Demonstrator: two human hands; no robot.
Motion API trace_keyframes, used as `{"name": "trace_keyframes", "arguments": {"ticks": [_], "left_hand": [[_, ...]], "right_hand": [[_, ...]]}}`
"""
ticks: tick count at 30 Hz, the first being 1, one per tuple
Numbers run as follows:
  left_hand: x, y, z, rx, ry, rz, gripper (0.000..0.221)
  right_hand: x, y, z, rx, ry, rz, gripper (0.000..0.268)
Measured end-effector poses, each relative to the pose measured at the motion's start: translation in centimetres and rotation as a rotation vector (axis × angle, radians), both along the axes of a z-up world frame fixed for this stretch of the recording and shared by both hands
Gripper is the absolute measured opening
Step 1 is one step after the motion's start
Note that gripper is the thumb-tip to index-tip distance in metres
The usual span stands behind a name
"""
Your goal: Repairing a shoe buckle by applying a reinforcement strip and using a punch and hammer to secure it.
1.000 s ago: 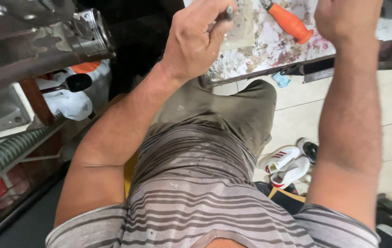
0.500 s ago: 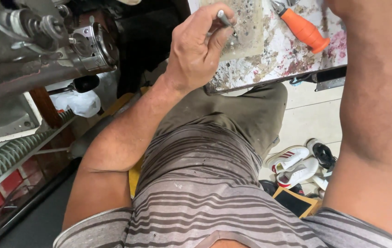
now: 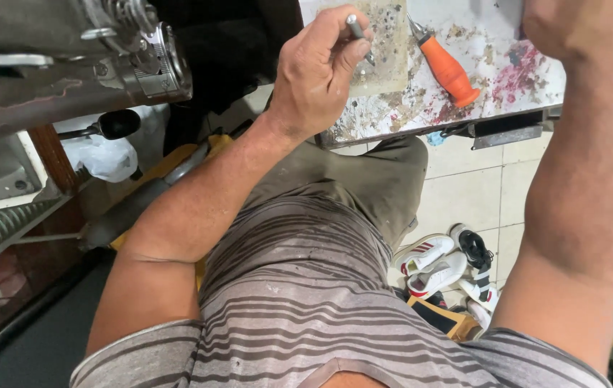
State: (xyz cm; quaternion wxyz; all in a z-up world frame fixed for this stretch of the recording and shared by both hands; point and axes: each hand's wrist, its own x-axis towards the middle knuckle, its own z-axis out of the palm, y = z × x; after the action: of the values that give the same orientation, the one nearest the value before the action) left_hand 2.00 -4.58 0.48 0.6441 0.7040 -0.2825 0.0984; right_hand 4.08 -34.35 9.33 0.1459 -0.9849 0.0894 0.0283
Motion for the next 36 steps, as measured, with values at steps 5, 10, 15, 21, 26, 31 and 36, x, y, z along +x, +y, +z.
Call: {"name": "trace_keyframes", "arguments": {"ticks": [5,10,15,21,26,31,36], "left_hand": [[0.1,0.0,0.5,0.01,-0.029,0.034,0.01],[0.1,-0.2,0.5,0.008,-0.059,0.076,0.003],[0.1,-0.2,0.5,0.033,-0.11,0.066,0.004],[0.6,-0.1,0.9,0.041,-0.165,0.037,0.013],[0.6,-0.1,1.1,0.078,-0.216,0.059,0.005],[0.8,-0.3,0.5,0.176,-0.238,0.085,0.013],[1.1,-0.2,0.6,0.217,-0.245,0.05,0.022]], "right_hand": [[-5.1,-3.1,-1.9,0.148,-0.153,0.07,0.021],[-8.0,-2.5,-4.6,0.402,-0.37,0.194,0.036],[-7.8,1.6,-6.7,0.559,-0.08,-0.157,0.06],[-6.5,0.7,-7.0,0.518,-0.157,-0.153,0.053],[-7.2,-0.9,-7.7,0.37,-0.492,-0.06,0.052],[-9.5,4.7,-5.6,0.805,-0.454,0.166,0.031],[-7.2,9.2,-6.7,0.922,-0.292,-0.1,0.036]]}}
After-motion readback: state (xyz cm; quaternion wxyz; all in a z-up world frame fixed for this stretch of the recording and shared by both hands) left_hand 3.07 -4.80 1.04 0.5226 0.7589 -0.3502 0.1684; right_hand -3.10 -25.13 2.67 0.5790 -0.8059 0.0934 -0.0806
